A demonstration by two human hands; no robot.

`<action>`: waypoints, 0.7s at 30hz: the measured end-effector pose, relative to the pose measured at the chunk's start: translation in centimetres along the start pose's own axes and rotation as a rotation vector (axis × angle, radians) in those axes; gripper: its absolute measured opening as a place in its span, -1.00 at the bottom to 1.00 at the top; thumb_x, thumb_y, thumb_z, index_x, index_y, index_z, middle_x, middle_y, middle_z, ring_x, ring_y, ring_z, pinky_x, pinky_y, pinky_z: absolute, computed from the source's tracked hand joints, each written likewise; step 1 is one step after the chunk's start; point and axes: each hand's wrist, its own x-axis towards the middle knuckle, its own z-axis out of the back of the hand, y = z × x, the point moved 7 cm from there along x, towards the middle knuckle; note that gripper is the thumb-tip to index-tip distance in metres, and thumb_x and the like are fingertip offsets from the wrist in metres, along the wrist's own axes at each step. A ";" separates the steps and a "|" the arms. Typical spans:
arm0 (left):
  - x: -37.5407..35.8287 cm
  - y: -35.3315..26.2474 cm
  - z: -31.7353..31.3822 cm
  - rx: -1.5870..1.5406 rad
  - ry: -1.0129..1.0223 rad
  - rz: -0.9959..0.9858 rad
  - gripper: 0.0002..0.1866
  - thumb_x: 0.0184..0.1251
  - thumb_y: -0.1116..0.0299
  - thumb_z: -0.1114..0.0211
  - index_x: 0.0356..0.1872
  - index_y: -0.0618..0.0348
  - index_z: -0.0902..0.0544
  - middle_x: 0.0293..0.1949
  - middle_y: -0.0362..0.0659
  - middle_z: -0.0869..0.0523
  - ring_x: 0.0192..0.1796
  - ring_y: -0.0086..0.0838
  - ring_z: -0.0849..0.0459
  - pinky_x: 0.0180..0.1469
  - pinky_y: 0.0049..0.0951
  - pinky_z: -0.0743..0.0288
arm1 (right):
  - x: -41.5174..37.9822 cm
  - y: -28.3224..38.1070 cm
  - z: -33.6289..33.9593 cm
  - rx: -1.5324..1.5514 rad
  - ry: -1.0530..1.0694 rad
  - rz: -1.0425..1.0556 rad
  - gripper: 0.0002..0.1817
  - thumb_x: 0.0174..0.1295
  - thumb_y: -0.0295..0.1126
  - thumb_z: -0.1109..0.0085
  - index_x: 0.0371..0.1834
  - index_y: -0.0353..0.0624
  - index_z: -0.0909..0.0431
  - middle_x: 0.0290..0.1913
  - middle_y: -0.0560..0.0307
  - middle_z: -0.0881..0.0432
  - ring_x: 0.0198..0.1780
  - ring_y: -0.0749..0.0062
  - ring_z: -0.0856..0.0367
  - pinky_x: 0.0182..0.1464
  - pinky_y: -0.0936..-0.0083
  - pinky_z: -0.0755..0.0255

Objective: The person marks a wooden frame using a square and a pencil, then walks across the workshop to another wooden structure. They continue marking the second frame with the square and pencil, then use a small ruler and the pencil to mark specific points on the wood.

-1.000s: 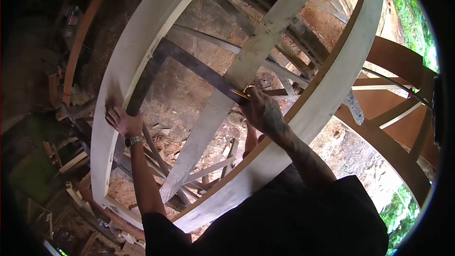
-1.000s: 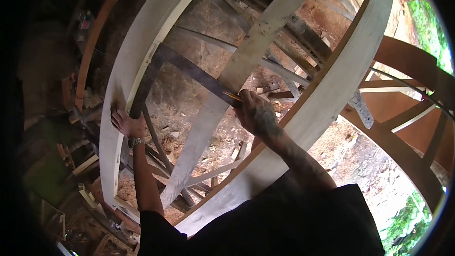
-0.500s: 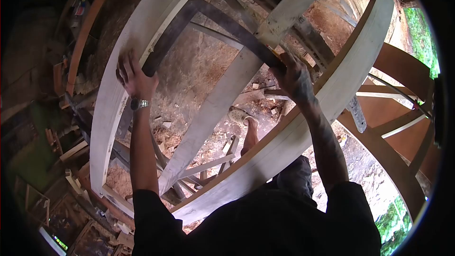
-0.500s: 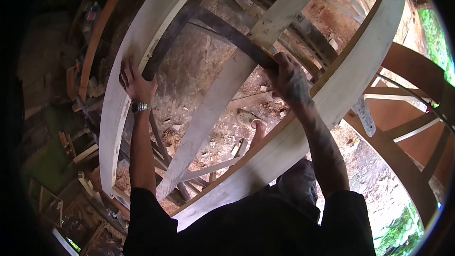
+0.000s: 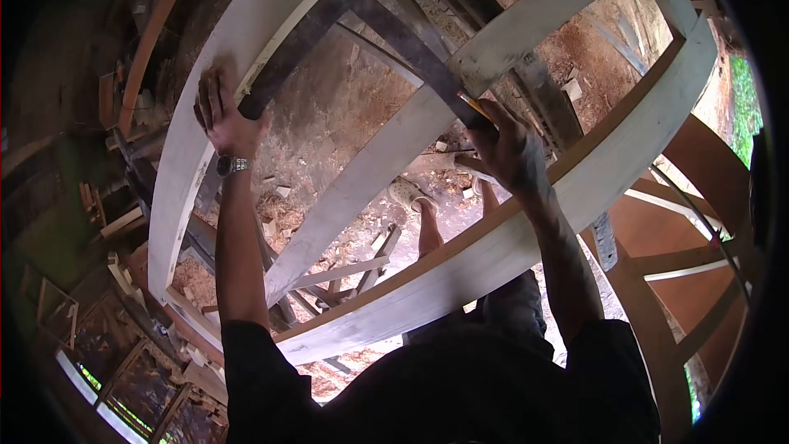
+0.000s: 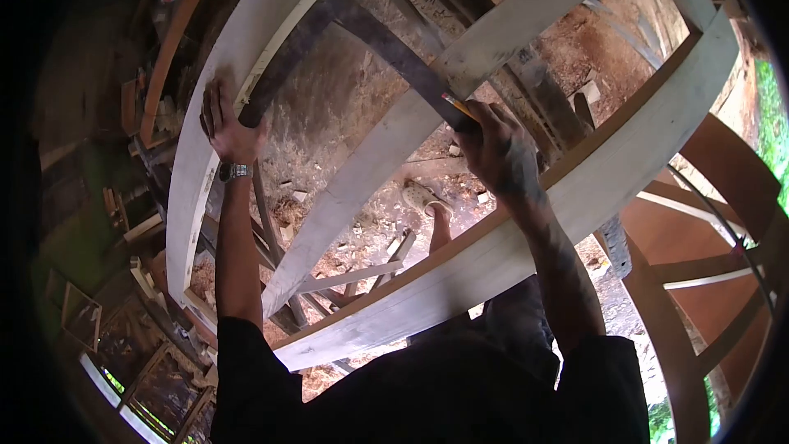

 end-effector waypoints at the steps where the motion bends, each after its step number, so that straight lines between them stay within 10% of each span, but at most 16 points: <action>1: 0.1 -0.1 -0.1 0.004 -0.016 0.007 0.29 -0.28 0.12 -0.73 0.71 -0.01 -0.36 0.69 -0.06 -0.39 0.68 0.05 -0.35 0.66 0.27 -0.25 | 0.1 -0.9 -0.3 0.002 0.021 0.021 -0.59 0.34 -0.34 -0.44 0.22 -0.16 -0.65 -0.08 -0.21 -0.76 -0.09 -0.29 -0.78 -0.08 -0.02 -0.64; 21: 0.5 -0.5 0.2 -0.006 0.102 0.072 0.26 -0.23 0.34 -0.72 0.72 -0.01 -0.34 0.68 -0.04 -0.41 0.69 0.05 -0.35 0.72 0.16 -0.20 | 1.2 -1.7 -0.7 0.088 0.212 0.056 -0.47 0.29 -0.37 -0.56 0.30 -0.28 -0.64 -0.08 -0.15 -0.75 -0.17 -0.10 -0.82 -0.19 0.15 -0.72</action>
